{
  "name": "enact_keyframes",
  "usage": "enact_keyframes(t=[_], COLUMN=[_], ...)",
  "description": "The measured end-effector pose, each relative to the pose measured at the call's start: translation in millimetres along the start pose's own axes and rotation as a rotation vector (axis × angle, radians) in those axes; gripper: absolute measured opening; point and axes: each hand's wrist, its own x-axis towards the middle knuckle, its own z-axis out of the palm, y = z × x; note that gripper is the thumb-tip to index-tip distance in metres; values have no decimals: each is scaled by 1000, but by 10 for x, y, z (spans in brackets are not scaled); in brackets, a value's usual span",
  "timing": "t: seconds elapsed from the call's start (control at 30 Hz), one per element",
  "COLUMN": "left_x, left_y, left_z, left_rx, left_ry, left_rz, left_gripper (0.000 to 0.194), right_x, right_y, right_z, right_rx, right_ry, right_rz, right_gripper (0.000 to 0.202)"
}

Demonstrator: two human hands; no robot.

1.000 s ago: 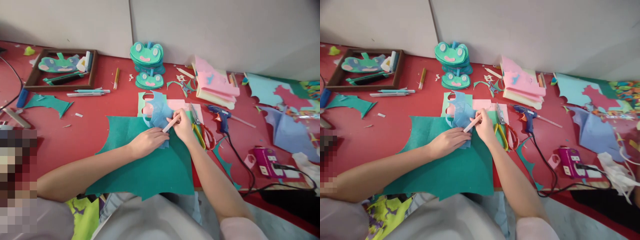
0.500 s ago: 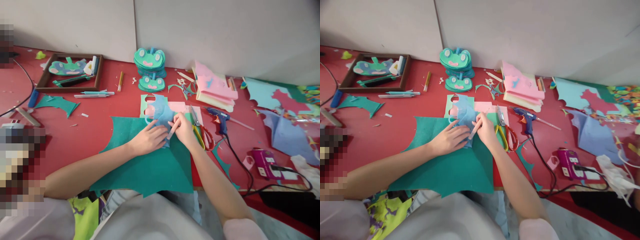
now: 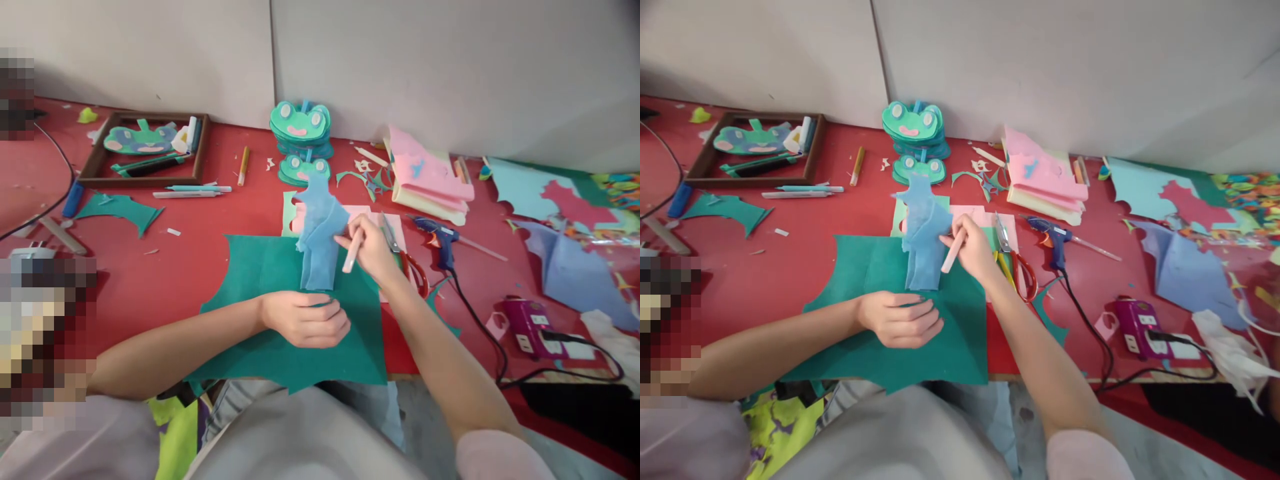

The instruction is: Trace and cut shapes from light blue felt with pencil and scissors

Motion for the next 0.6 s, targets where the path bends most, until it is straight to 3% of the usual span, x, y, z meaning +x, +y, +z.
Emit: enact_keyframes(t=[0.13, 0.33, 0.4, 0.6], left_x=[11, -50, -85, -117], left_y=[15, -116, -165, -199], left_z=[55, 158, 194, 272], left_rx=[-15, -156, -180, -198], left_ry=[82, -5, -40, -149], left_rz=[-133, -721, -850, -899], left_gripper=[22, 19, 16, 29], right_x=[42, 63, 62, 43], right_y=[194, 345, 350, 316], right_z=[124, 104, 100, 143], right_rx=[-4, 30, 33, -10], right_ry=[-89, -107, -111, -67], right_rz=[63, 60, 63, 29], right_gripper=[41, 44, 44, 42])
